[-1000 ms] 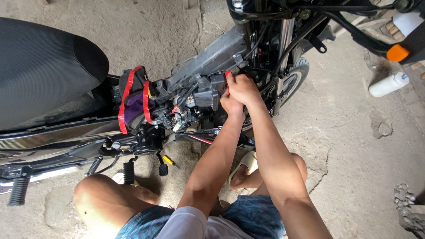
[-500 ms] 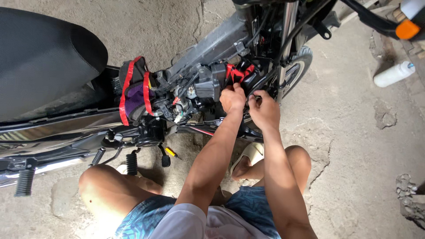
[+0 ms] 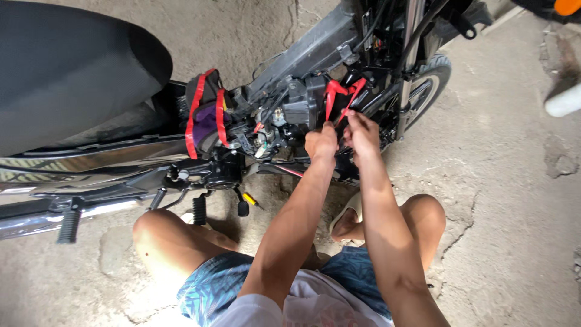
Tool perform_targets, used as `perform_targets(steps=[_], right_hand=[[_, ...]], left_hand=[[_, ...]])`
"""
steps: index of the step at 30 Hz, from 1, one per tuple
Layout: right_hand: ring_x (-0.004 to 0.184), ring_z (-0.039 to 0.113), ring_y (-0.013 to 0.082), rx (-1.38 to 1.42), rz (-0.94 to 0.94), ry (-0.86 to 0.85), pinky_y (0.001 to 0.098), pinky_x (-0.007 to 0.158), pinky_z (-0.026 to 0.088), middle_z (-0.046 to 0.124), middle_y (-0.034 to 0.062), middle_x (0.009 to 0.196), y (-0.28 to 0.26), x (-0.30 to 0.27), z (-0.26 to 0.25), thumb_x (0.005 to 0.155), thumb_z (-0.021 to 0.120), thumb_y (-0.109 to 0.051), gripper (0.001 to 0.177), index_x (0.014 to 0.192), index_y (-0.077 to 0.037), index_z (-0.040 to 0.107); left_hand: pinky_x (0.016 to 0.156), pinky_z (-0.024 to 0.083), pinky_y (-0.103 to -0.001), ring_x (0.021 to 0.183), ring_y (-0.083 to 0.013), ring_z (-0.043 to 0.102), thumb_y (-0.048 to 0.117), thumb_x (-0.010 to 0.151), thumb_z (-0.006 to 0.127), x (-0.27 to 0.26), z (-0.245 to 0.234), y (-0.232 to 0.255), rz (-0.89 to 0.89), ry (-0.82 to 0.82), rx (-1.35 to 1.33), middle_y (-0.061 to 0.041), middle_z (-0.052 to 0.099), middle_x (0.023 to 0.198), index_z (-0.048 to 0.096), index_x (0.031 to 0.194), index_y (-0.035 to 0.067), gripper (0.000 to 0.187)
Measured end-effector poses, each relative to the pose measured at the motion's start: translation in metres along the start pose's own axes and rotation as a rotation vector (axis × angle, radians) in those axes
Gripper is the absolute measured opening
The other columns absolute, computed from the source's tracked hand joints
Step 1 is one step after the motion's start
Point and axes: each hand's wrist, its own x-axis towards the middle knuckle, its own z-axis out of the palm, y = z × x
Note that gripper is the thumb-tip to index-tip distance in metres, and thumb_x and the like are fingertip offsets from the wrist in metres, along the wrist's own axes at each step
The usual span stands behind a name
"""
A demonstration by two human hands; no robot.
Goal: The person organizes and ties electrical wires and a red ribbon on the frame of a motorcycle by hand.
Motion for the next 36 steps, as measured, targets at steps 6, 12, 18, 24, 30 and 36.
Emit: perform_targets(steps=[6,12,18,24,30,36], right_hand=[[0.052,0.049,0.0059,0.161,-0.031,0.059,0.0210,0.046,0.038,0.058,-0.0030,0.067,0.007,-0.011,0.005,0.101,0.071,-0.030,0.024,0.100,-0.006,0.071],[0.061,0.053,0.0051,0.278,-0.110,-0.010,0.0216,0.053,0.042,0.060,-0.0031,0.074,0.001,-0.013,0.007,0.103,0.066,-0.023,0.018,0.106,-0.007,0.072],[0.070,0.062,0.0084,0.270,-0.185,-0.029,0.0239,0.062,0.050,0.067,-0.0003,0.083,-0.016,-0.015,0.007,0.106,0.057,-0.019,0.019,0.113,-0.007,0.070],[0.080,0.069,0.0132,0.423,0.022,-0.105,0.0265,0.063,0.051,0.076,0.0052,0.094,-0.027,-0.014,0.008,0.102,0.062,-0.014,0.013,0.110,-0.005,0.066],[0.078,0.067,0.0148,0.641,-0.007,-0.190,0.0289,0.066,0.050,0.071,0.0042,0.090,0.006,-0.001,-0.007,0.101,0.064,-0.008,0.004,0.105,-0.010,0.063],[0.064,0.056,0.0119,0.607,0.023,-0.149,0.0299,0.063,0.050,0.063,0.0004,0.080,0.007,-0.004,-0.023,0.103,0.063,-0.011,0.003,0.106,-0.011,0.064]], left_hand=[[0.047,0.046,-0.038,0.047,-0.0197,0.056,0.032,0.090,0.066,-0.023,-0.014,0.003,-0.109,-0.124,-0.207,-0.012,0.071,0.071,0.072,0.084,-0.008,0.041],[0.058,0.054,-0.046,0.059,-0.0325,0.067,0.034,0.088,0.065,-0.050,-0.024,0.014,0.349,0.075,0.016,-0.019,0.073,0.071,0.075,0.085,0.002,0.033],[0.067,0.053,-0.052,0.071,-0.0423,0.070,0.037,0.095,0.054,-0.062,-0.033,0.038,0.663,0.109,0.230,-0.024,0.072,0.072,0.070,0.081,0.005,0.039],[0.058,0.051,-0.035,0.063,-0.0216,0.065,0.029,0.092,0.060,-0.024,-0.008,-0.012,0.286,-0.200,-0.218,-0.009,0.070,0.070,0.074,0.081,0.006,0.029],[0.048,0.042,-0.023,0.056,-0.0107,0.055,0.032,0.089,0.072,-0.011,-0.028,-0.022,0.020,-0.529,-0.305,-0.001,0.062,0.069,0.070,0.090,0.006,0.027],[0.055,0.044,-0.020,0.071,-0.0050,0.060,0.039,0.085,0.072,-0.003,-0.015,0.018,0.161,-0.400,-0.395,0.006,0.070,0.086,0.069,0.113,0.012,0.039]])
